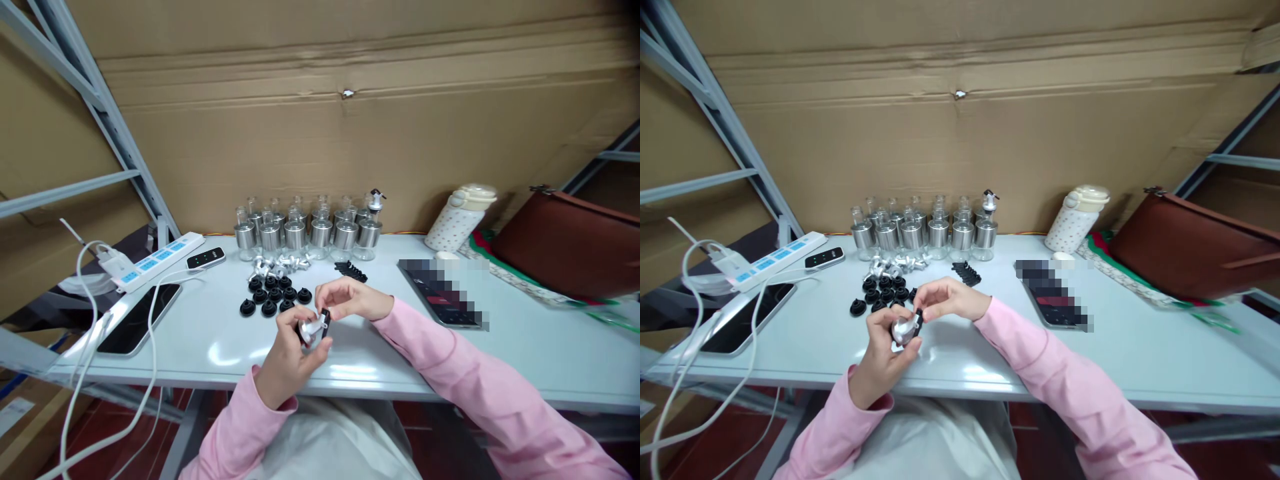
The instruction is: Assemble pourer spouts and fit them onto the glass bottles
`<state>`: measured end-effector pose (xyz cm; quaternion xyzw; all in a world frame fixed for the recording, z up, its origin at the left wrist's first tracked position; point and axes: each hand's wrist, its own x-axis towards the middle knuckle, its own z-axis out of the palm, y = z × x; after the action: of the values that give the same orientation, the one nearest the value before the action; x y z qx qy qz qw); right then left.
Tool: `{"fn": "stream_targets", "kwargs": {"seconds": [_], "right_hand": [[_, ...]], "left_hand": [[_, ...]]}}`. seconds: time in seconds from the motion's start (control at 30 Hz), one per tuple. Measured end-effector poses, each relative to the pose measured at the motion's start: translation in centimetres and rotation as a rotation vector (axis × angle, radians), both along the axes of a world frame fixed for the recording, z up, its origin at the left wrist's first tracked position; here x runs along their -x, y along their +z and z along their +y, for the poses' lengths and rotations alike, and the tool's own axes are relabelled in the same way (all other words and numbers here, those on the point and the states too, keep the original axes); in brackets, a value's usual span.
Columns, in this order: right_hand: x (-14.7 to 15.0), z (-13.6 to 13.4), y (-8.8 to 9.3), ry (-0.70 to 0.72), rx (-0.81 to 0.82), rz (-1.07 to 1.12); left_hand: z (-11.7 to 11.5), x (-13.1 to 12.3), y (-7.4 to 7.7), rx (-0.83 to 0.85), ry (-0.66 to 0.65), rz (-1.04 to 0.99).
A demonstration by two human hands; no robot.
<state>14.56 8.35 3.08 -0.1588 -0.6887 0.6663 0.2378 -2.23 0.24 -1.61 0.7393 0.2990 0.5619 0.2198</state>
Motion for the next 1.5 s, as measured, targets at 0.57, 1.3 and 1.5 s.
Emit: {"fn": "stream_targets", "kwargs": {"seconds": [0.57,1.3,1.5], "right_hand": [[-3.4,5.9,6.5,-1.03,-0.992,-0.573],[-3.3,3.2,12.9,-1.102,-1.06,-0.949],[-2.2,-2.8,13.5,-0.792,-0.871,-0.711]], "left_hand": [[0.3,-0.3,0.1,-0.023,0.127,-0.133],[-0.7,-1.6,1.3,1.096,-0.579,-1.061],[-0.5,-2.1,1.2,1.402,-0.691,-1.402]]}}
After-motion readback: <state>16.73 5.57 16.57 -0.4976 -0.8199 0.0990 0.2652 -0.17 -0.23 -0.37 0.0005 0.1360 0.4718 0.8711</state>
